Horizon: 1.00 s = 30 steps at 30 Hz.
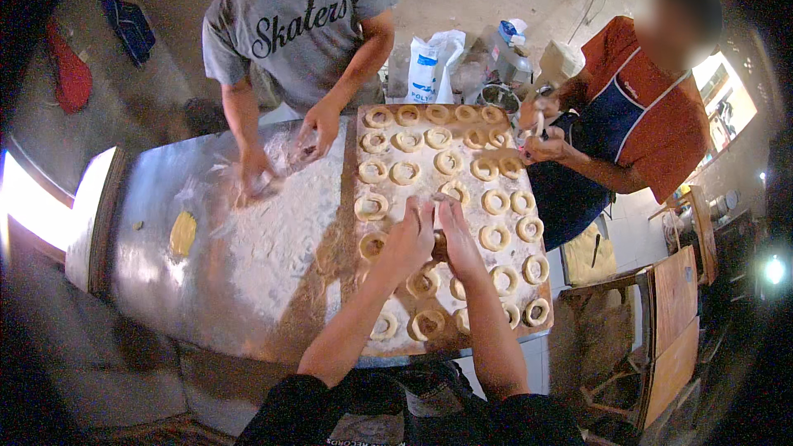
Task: The person retrieves trays of dough balls from a rack, places them on a table, and shapes each ball into a ring by hand. The shaped dough rings are arranged on a wooden board, and the completed board is returned to the rack. The person repeats this process with additional dough balls.
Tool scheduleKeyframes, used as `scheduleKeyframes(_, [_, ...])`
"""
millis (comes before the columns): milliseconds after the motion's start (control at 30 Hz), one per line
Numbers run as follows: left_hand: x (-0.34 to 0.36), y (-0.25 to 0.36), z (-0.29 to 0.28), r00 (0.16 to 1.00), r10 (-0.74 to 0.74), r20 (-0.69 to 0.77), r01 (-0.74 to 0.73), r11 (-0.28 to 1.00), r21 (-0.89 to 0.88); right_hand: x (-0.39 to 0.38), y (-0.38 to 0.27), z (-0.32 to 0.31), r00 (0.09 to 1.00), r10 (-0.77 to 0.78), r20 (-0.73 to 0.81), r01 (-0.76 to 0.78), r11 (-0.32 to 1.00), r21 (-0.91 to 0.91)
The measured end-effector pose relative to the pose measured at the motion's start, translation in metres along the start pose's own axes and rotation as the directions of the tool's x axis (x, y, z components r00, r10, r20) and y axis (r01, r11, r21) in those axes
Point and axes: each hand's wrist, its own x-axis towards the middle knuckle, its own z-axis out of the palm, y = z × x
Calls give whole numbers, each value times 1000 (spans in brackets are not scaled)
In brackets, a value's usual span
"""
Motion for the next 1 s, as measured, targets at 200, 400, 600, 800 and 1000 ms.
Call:
scheduleKeyframes(200, [27,-22,-22,962,220,-161,-94,823,560,29,22,-6,970,-176,-167,-8,665,-747])
scheduleKeyframes(400, [2,-52,-22,974,227,29,-179,680,711,21,35,13,974,-212,-82,-4,344,-939])
scheduleKeyframes(600, [-25,-40,-44,930,364,-43,-289,800,526,-42,16,-9,876,-474,-85,303,679,-669])
scheduleKeyframes(800, [-161,-138,-103,887,50,-460,171,889,426,-183,71,-150,813,-318,-488,127,914,-384])
scheduleKeyframes(1000, [-243,-206,-77,774,348,-529,234,620,749,-234,120,-247,678,-204,-706,103,978,-183])
